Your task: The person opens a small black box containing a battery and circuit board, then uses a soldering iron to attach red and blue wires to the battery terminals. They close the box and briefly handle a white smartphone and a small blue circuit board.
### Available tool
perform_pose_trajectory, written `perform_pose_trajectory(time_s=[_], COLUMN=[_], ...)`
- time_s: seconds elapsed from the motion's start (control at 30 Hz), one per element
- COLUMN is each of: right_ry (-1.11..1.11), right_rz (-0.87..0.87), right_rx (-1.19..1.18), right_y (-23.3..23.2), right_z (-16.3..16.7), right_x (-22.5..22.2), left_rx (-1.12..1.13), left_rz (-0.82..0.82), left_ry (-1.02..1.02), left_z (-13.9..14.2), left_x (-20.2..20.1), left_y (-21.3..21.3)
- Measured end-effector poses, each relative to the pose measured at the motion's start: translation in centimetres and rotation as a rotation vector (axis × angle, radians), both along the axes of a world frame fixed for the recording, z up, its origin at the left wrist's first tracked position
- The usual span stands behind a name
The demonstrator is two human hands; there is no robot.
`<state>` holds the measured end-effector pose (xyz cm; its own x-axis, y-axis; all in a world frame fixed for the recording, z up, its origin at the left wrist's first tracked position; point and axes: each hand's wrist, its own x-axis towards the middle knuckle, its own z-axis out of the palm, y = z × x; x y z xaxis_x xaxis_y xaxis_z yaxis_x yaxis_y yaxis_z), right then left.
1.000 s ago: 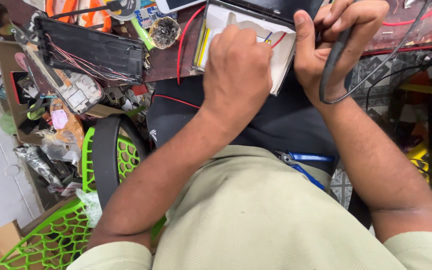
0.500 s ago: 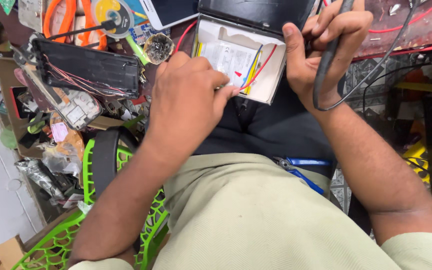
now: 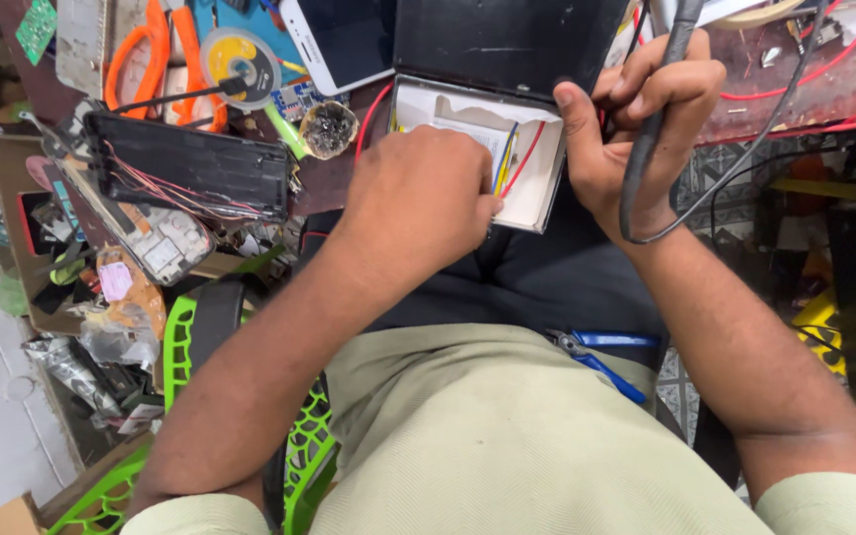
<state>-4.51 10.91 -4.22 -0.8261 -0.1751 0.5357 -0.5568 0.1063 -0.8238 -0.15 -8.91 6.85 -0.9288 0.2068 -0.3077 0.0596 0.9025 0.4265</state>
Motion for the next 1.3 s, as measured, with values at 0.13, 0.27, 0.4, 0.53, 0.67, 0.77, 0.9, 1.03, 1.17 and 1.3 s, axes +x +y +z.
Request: perform_pose_trajectory(time_s=[0.13, 0.27, 0.4, 0.53, 0.67, 0.77, 0.9, 1.03, 1.17, 1.3], right_ry=[-0.004, -0.009, -0.054, -0.093, -0.093, -0.060, -0.071, -0.092, -0.024, 0.101], right_rz=[0.018, 0.016, 0.027, 0.005, -0.111, -0.107, -0.133, -0.172, -0.113, 0.029], right_rx=[0.037, 0.054, 0.002, -0.022, 0.048, -0.033, -0.060, -0.045, 0.113, 0.323], right_y=[0.2, 0.6, 0.4, 0.2, 0.5, 1.2, 2.8, 4.3, 4.4, 4.1], right_z=[0.4, 0.5, 0.6, 1.1, 1.4, 1.9, 3.4, 4.7, 4.3, 3.1], right_x=[-0.6, -1.6, -2.1, -2.3, -2.6, -3.0, -2.4, -0.1, 1.5, 1.7], left_rx=[0.075, 0.062, 0.023, 0.020, 0.226, 0.322, 0.304, 0.255, 0.319, 0.052], left_rz=[-0.158, -0.550, -0.809, -0.889, -0.713, -0.675, -0.914, -0.934, -0.819, -0.581], left_ry=[0.220, 0.558, 0.586, 0.605, 0.508, 0.533, 0.700, 0.730, 0.793, 0.872], left_z=[-0.6, -1.4, -2.5, -3.4, -4.2, -4.8, -5.5, -5.2, -3.0, 0.0], left_x=[-0.9, -3.5, -6.2, -7.6, -8.2, -8.6, -10.0, -10.6, -10.2, -8.9], left_y=[0.4, -1.0, -0.8, 0.2, 2.0, 2.5, 1.6, 0.6, -0.5, -3.0])
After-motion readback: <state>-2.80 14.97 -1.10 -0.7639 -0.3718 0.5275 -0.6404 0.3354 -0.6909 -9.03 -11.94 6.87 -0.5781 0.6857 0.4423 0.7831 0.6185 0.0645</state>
